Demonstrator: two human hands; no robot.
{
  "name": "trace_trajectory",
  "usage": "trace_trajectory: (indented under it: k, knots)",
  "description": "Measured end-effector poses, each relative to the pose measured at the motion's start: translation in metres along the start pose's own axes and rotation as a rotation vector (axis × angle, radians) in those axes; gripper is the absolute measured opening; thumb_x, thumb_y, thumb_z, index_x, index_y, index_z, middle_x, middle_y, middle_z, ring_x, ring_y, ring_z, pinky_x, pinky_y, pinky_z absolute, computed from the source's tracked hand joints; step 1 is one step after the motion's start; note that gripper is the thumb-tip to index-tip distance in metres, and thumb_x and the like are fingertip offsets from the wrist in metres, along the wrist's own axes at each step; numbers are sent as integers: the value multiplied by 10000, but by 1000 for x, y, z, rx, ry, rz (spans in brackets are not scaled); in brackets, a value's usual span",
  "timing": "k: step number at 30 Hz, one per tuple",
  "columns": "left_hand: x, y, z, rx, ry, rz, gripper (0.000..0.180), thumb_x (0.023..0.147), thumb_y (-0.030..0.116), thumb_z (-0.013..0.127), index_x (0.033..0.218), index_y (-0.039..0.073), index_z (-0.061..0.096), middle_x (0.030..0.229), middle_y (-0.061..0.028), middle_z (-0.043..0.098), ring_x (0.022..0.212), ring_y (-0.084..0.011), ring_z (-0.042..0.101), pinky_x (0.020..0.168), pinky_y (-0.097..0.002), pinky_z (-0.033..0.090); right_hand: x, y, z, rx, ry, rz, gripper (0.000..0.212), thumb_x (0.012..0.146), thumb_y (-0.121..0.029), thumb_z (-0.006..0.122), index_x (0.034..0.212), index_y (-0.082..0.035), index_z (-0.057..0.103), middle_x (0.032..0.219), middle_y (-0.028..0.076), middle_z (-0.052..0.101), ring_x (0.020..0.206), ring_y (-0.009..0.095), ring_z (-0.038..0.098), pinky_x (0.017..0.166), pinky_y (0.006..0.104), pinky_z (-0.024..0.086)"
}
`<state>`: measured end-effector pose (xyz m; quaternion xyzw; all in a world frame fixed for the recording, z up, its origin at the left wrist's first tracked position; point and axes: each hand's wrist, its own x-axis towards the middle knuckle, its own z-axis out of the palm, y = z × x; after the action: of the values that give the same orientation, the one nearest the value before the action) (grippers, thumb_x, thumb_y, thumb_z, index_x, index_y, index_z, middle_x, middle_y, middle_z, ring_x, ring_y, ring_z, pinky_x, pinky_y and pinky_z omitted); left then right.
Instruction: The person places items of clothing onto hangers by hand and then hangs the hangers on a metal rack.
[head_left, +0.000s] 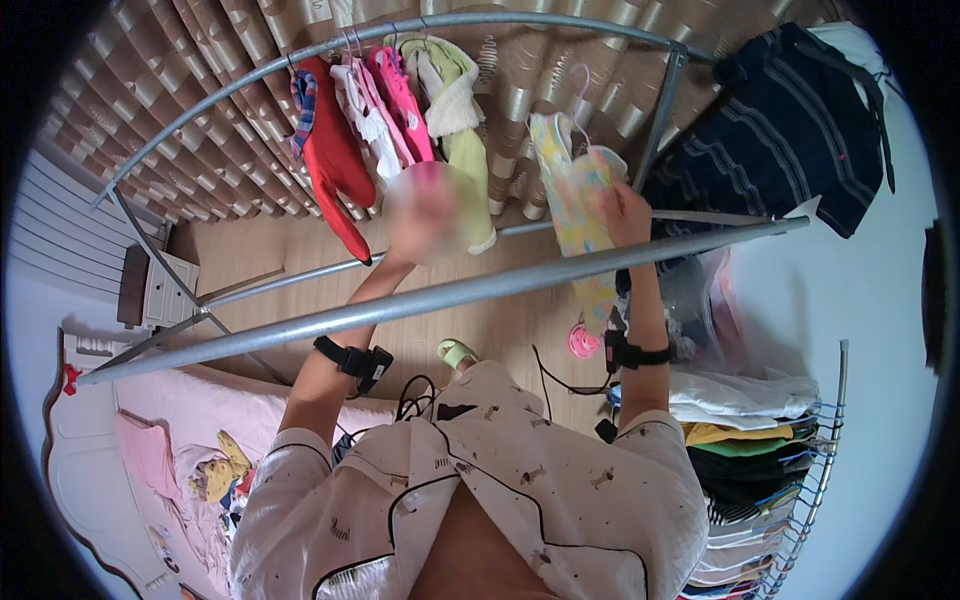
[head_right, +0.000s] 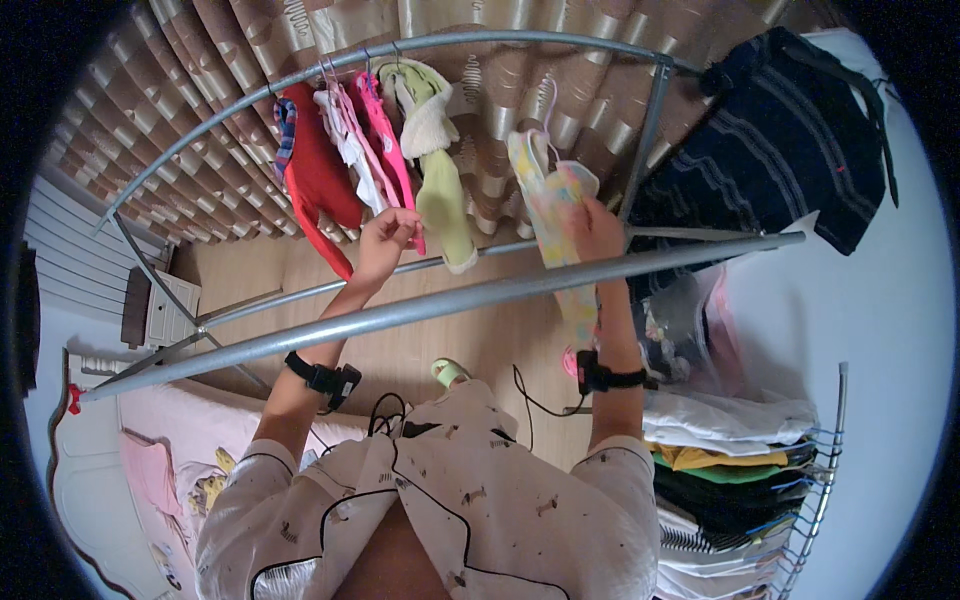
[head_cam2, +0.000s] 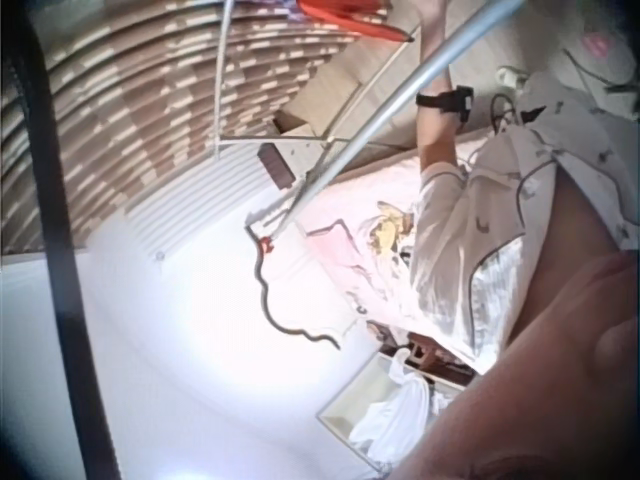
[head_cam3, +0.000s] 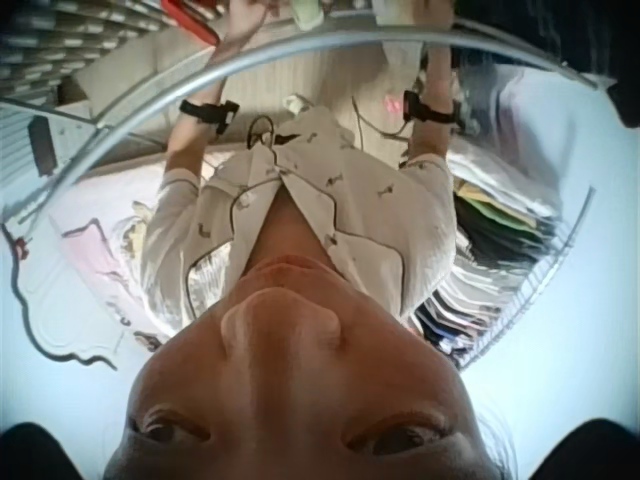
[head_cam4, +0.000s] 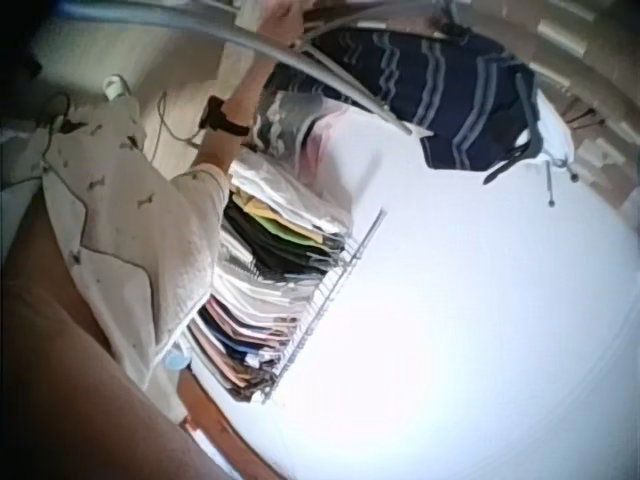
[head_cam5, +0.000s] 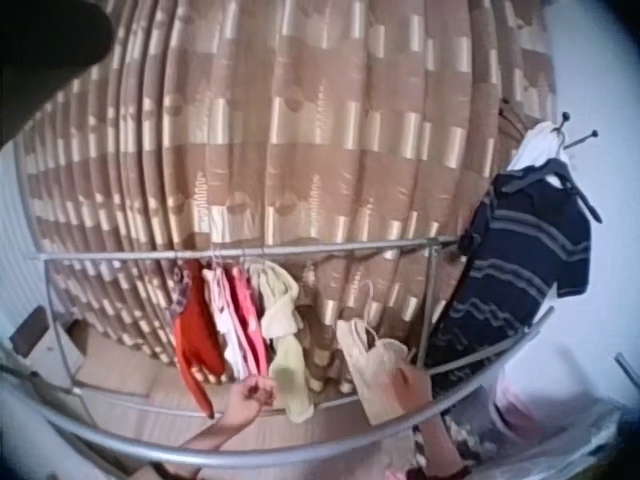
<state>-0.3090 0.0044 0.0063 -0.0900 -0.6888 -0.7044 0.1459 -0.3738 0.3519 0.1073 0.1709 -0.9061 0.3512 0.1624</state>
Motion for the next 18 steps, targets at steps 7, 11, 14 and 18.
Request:
trace_trajectory:
  k: [7, 11, 14, 18]
  knots:
    - [31, -19, -60, 611, 132, 87, 143, 976, 65, 505, 1056, 10, 610, 920, -22, 640, 803, -103, 617, 693, -258, 534, 120, -59, 90, 105, 207, -143, 210, 909, -223, 535, 934, -23, 593, 811, 257, 608, 764, 441, 600, 650, 496, 463]
    - [50, 1, -42, 229, 289, -185, 152, 962, 35, 502, 1069, 21, 610, 898, -21, 645, 787, -91, 604, 656, -248, 511, 146, -55, 139, 20, 105, -21, 201, 910, -215, 521, 927, -27, 591, 822, 272, 618, 785, 464, 600, 688, 549, 452]
    - [56, -16, -74, 358, 373, -17, 188, 940, 16, 518, 1106, 30, 607, 932, -33, 621, 781, -95, 592, 655, -242, 504, 150, -82, 177, 30, 51, -61, 160, 905, -177, 537, 894, -24, 584, 819, 266, 628, 783, 475, 596, 678, 568, 443]
    - [68, -12, -68, 618, 457, 49, 332, 887, 31, 577, 1216, 75, 591, 1024, -136, 538, 797, -188, 612, 711, -294, 527, 139, -74, 202, 109, 54, -74, 135, 902, -156, 542, 944, -30, 573, 812, 265, 628, 767, 477, 596, 662, 573, 438]
